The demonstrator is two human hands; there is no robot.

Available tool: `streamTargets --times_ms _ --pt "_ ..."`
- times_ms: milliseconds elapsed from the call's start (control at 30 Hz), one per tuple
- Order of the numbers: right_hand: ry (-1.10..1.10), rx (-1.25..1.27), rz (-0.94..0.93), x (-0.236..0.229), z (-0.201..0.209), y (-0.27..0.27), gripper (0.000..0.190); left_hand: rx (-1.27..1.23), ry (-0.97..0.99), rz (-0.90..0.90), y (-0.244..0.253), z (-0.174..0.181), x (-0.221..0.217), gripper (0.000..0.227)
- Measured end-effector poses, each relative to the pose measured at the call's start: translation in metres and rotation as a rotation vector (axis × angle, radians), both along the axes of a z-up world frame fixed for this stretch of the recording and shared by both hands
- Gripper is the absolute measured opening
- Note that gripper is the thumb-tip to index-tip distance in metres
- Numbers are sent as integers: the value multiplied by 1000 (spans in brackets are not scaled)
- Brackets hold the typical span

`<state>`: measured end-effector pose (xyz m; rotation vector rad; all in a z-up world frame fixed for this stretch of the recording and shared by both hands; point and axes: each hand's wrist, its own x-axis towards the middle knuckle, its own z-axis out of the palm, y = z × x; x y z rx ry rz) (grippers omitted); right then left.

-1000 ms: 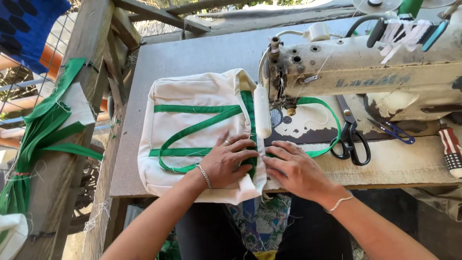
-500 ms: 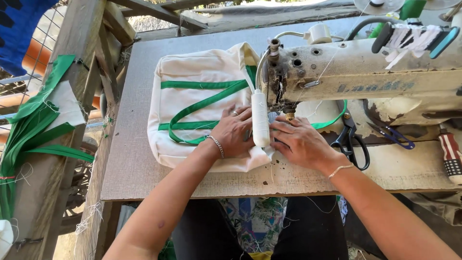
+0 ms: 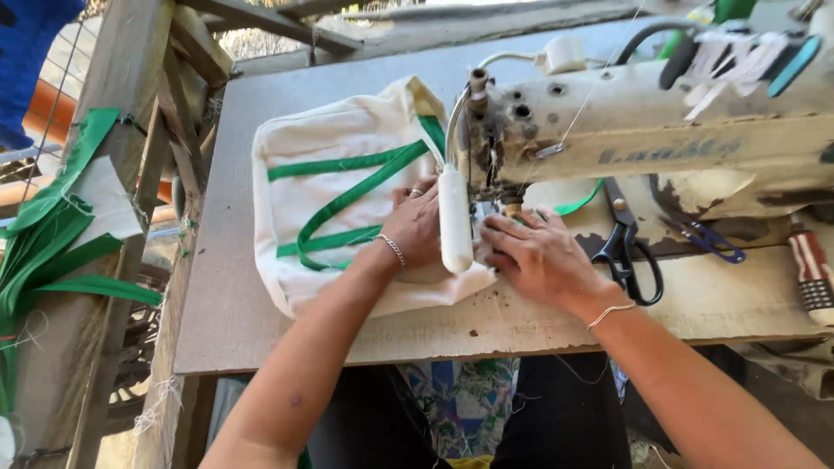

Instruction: Sewing green straps onto a white canvas bag using an industrial sewing machine

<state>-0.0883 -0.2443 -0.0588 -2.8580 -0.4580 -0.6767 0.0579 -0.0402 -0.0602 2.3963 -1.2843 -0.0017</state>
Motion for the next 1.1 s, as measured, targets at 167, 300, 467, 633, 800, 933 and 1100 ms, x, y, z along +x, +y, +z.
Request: streamTargets --times_ms 167,300,467,633,800,933,1100 --pt "143 71 -48 -5 -3 -2 38 -57 17 -185 5 -39 31 56" --pt "246 97 -69 -1 4 -1 40 -23 67 -179 7 -14 22 75" --pt "247 109 -77 8 -3 -5 45 31 -38 -161 -2 -30 36 87" --pt "280 134 -84 9 4 -4 47 64 -1 -127 -2 -18 28 84" --pt "249 140 -55 6 6 -2 45 95 29 -66 -1 -10 15 79" --pt "174 88 -61 -3 -16 -16 47 18 -92 -63 -1 -16 10 56" --pt "230 47 -78 -9 2 -5 47 -162 -91 -54 1 -26 1 40"
